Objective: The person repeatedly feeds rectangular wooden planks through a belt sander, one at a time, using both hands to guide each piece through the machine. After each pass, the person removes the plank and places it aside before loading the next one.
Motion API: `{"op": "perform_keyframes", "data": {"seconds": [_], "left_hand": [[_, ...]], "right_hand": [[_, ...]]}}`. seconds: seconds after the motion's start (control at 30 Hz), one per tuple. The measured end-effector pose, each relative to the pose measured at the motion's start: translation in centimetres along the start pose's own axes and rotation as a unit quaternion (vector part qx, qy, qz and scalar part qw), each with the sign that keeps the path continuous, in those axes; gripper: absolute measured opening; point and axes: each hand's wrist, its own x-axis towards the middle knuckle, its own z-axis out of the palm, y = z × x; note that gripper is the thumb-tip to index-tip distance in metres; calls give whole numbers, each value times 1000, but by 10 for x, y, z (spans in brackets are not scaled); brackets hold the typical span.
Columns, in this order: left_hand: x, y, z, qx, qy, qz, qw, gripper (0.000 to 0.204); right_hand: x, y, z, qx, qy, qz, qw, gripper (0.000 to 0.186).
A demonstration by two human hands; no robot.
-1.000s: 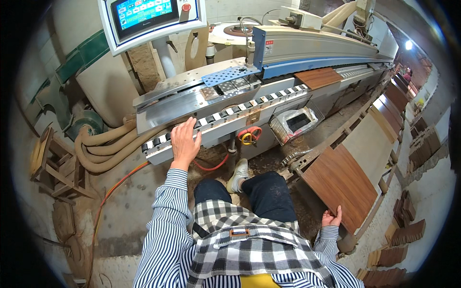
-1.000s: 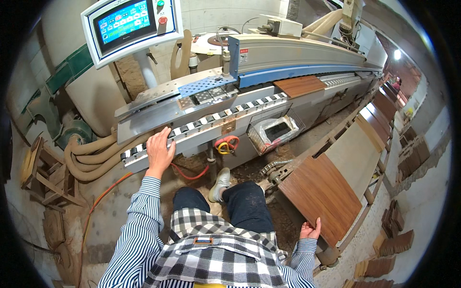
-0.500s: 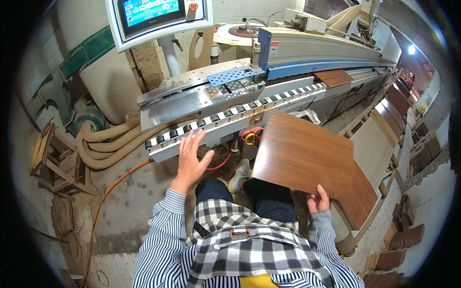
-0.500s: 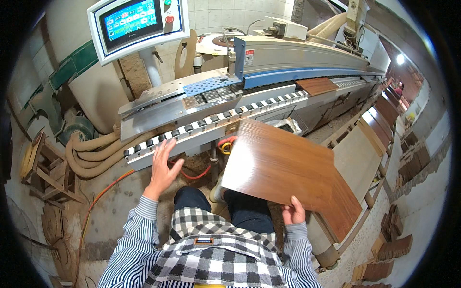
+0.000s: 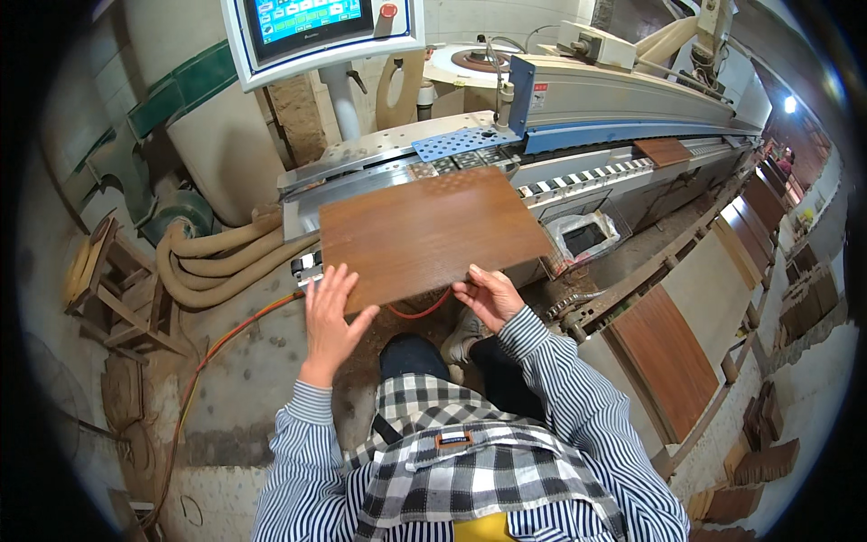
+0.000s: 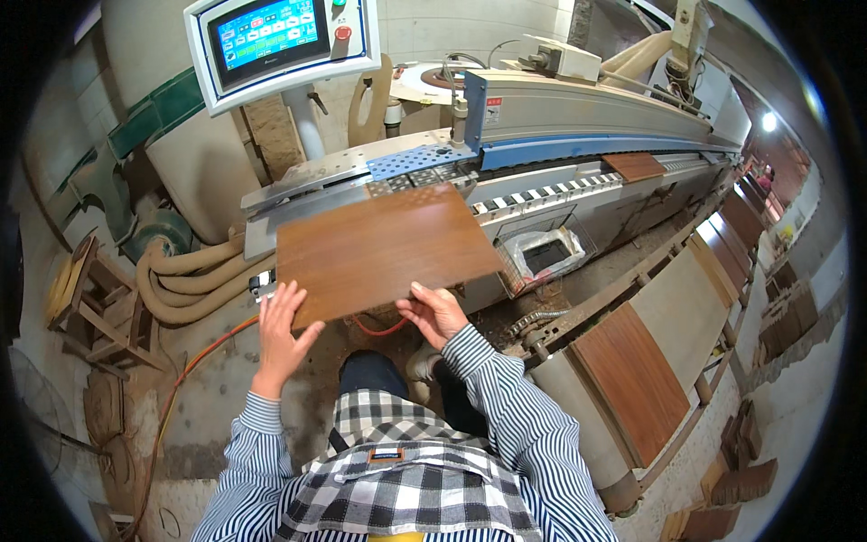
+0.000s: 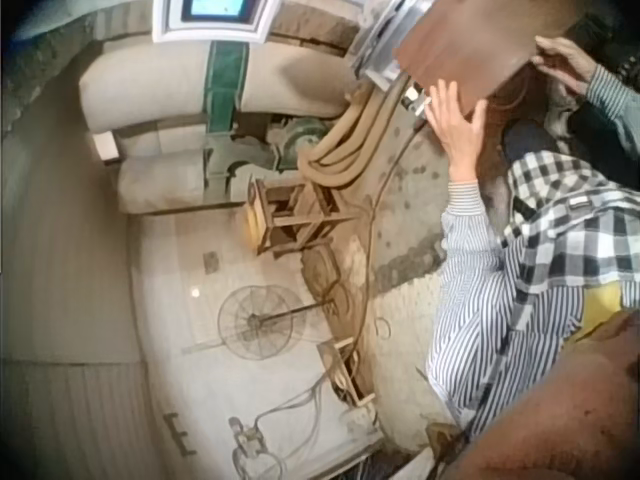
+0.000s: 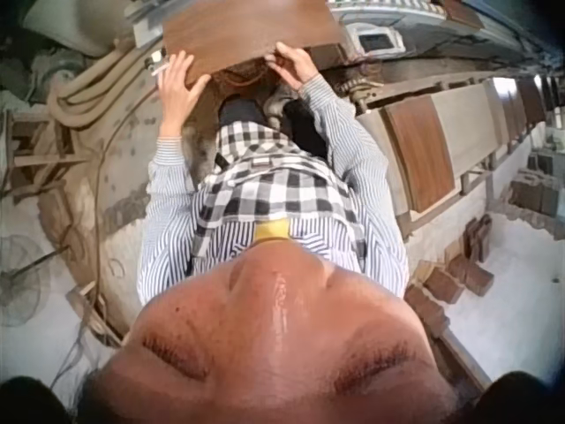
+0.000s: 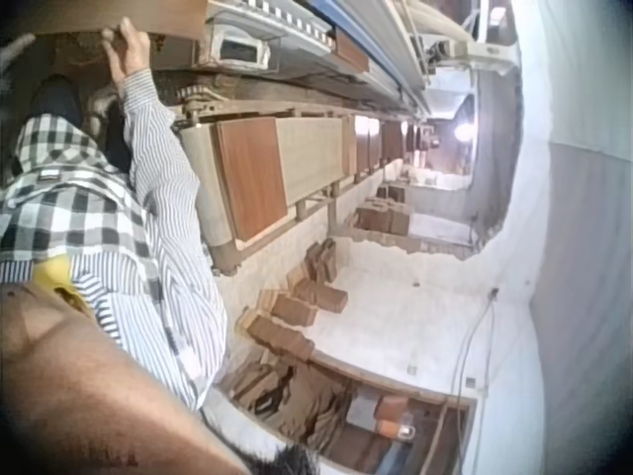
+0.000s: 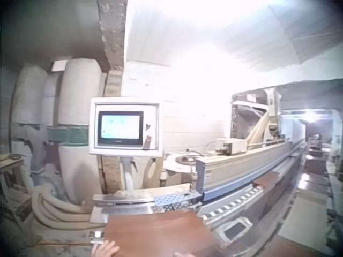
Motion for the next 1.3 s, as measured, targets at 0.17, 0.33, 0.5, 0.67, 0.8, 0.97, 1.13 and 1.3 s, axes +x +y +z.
{"op": "perform_keyframes", "data": {"seconds": [0.17, 0.33, 0.5, 0.67, 0.8, 0.97, 1.13, 1.3], "left_hand": [[22, -39, 13, 19, 32, -41, 998, 56], [48, -58, 19, 30, 36, -71, 996, 60], [54, -63, 21, 28, 27, -84, 996, 68], [50, -64, 23, 43, 36, -125, 991, 78], [50, -64, 18, 33, 31, -117, 992, 77], [48, -68, 19, 15, 29, -113, 993, 75], [46, -67, 13, -18, 24, -119, 992, 71], [40, -73, 3, -120, 26, -127, 984, 62]], "right_hand": [[-13, -8, 14, -21, -28, -48, 998, 65], [-62, -14, -35, -214, 2, -28, 976, 43], [-132, 15, -91, -778, 61, -166, 603, 35], [-171, 48, -115, -873, 60, -199, 440, 33], [-165, 48, -116, -844, 85, -204, 488, 24], [-165, 46, -116, -845, 81, -202, 489, 24], [-165, 47, -119, -844, 84, -204, 488, 24], [-166, 46, -118, -848, 80, -186, 490, 23]]}}
